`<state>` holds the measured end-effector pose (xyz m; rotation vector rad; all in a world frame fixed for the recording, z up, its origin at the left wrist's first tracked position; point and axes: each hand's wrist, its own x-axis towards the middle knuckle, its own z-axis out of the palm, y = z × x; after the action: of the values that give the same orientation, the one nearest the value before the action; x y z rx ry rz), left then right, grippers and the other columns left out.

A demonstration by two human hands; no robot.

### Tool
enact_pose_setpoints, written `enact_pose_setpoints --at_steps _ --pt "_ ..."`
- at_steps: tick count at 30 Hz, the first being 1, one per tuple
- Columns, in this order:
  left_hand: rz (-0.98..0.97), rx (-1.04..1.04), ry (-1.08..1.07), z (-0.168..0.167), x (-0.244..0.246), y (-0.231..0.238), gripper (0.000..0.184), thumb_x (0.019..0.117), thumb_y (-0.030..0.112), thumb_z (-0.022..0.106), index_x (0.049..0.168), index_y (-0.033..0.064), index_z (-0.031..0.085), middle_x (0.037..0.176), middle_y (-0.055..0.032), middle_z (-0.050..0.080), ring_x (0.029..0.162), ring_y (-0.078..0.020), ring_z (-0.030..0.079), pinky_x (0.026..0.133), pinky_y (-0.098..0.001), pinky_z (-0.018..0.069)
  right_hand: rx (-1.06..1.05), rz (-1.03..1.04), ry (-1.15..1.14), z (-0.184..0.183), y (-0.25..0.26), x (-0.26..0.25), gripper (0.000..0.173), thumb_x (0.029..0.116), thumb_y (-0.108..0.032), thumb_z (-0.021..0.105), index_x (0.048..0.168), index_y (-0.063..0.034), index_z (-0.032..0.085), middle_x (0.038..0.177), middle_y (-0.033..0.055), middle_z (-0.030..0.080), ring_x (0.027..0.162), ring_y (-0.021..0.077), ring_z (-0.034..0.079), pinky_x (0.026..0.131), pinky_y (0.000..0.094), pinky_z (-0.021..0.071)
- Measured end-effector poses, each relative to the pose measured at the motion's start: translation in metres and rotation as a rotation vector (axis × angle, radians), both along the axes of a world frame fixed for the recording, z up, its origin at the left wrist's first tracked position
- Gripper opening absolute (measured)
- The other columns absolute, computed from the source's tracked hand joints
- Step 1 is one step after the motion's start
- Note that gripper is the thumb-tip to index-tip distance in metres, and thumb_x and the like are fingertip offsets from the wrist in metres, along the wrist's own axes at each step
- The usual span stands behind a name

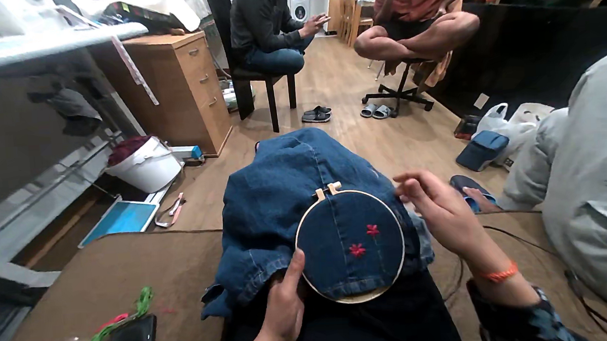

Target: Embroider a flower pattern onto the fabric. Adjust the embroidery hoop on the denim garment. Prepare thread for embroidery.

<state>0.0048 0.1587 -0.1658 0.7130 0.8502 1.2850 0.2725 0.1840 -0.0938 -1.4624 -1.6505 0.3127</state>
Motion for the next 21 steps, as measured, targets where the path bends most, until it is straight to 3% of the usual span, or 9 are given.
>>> enact_pose_setpoints --at_steps 2,4,6,8,12,14,17,18,21 --pt "0.038 0.005 0.010 -0.006 -0.006 -0.007 0.029 0.1028 0.016 0.052 0.123 -0.0049 0.057 0.108 -0.0080 0.074 0.101 -0.0142 0.072 0.093 -0.0340 0.0602 -0.055 -0.009 0.057 -0.021 -0.022 0.017 0.039 0.1054 -0.042 0.045 0.116 -0.0106 0.067 0.090 -0.0008 0.069 0.077 0.0092 0.067 0.066 0.0312 0.0570" --pt "0.099 0.016 0.075 -0.010 -0.008 -0.013 0.030 0.0929 0.006 0.068 0.119 -0.0032 0.057 0.102 -0.0049 0.074 0.096 -0.0122 0.073 0.089 -0.0318 0.0615 -0.097 0.014 0.117 -0.038 -0.042 0.018 0.039 0.1007 -0.043 0.055 0.117 -0.0096 0.067 0.089 -0.0020 0.069 0.072 0.0066 0.065 0.061 0.0264 0.0558" --pt "0.150 0.057 0.120 -0.011 -0.008 -0.014 0.038 0.0836 0.001 0.077 0.115 -0.0029 0.058 0.096 -0.0035 0.075 0.091 -0.0110 0.074 0.084 -0.0303 0.0631 -0.142 0.027 0.204 -0.048 -0.054 0.007 0.051 0.0938 -0.044 0.066 0.128 -0.0072 0.060 0.102 0.0013 0.072 0.079 0.0084 0.070 0.065 0.0277 0.0600" --pt "0.176 0.097 0.144 -0.008 -0.004 -0.012 0.039 0.0806 -0.001 0.079 0.114 -0.0037 0.059 0.095 -0.0030 0.075 0.090 -0.0102 0.074 0.084 -0.0293 0.0633 -0.120 0.002 0.275 -0.053 -0.057 -0.005 0.059 0.0888 -0.038 0.072 0.136 -0.0079 0.054 0.107 0.0012 0.072 0.084 0.0090 0.072 0.069 0.0280 0.0621" --pt "0.081 0.072 0.072 0.001 0.004 -0.008 0.032 0.0834 0.001 0.078 0.112 -0.0057 0.064 0.097 -0.0076 0.076 0.093 -0.0144 0.075 0.089 -0.0326 0.0626 0.038 -0.037 0.465 -0.041 -0.044 -0.009 0.045 0.0834 -0.017 0.073 0.125 -0.0133 0.058 0.100 -0.0017 0.072 0.083 0.0085 0.071 0.071 0.0262 0.0623" --pt "-0.006 0.025 0.049 0.002 0.007 -0.006 0.028 0.0865 0.002 0.076 0.112 -0.0058 0.065 0.098 -0.0089 0.076 0.095 -0.0153 0.074 0.091 -0.0332 0.0616 0.049 -0.076 0.377 -0.036 -0.035 -0.002 0.044 0.0840 -0.017 0.073 0.125 -0.0134 0.058 0.102 -0.0011 0.070 0.085 0.0090 0.071 0.072 0.0274 0.0618" --pt "-0.102 -0.056 0.070 -0.005 0.006 -0.002 0.026 0.0925 0.003 0.071 0.115 -0.0068 0.064 0.102 -0.0101 0.075 0.098 -0.0163 0.073 0.092 -0.0344 0.0603 0.041 -0.172 0.046 -0.034 -0.031 0.005 0.046 0.0881 -0.023 0.073 0.129 -0.0044 0.061 0.119 0.0127 0.066 0.101 0.0246 0.069 0.078 0.0463 0.0593" --pt "-0.123 -0.060 0.057 -0.007 0.004 -0.002 0.027 0.0929 0.004 0.071 0.116 -0.0064 0.063 0.103 -0.0099 0.075 0.098 -0.0166 0.073 0.093 -0.0348 0.0604 0.075 -0.192 -0.018 -0.033 -0.033 0.005 0.045 0.0886 -0.027 0.070 0.127 -0.0046 0.062 0.120 0.0131 0.066 0.105 0.0252 0.068 0.079 0.0466 0.0591" --pt "-0.229 0.003 -0.044 -0.014 -0.007 -0.003 0.034 0.0876 0.018 0.078 0.114 -0.0010 0.066 0.104 -0.0072 0.076 0.102 -0.0161 0.073 0.096 -0.0359 0.0591 0.177 -0.155 -0.018 -0.027 -0.049 -0.002 0.039 0.0938 -0.038 0.065 0.122 -0.0098 0.065 0.117 0.0046 0.067 0.106 0.0148 0.067 0.081 0.0356 0.0601"
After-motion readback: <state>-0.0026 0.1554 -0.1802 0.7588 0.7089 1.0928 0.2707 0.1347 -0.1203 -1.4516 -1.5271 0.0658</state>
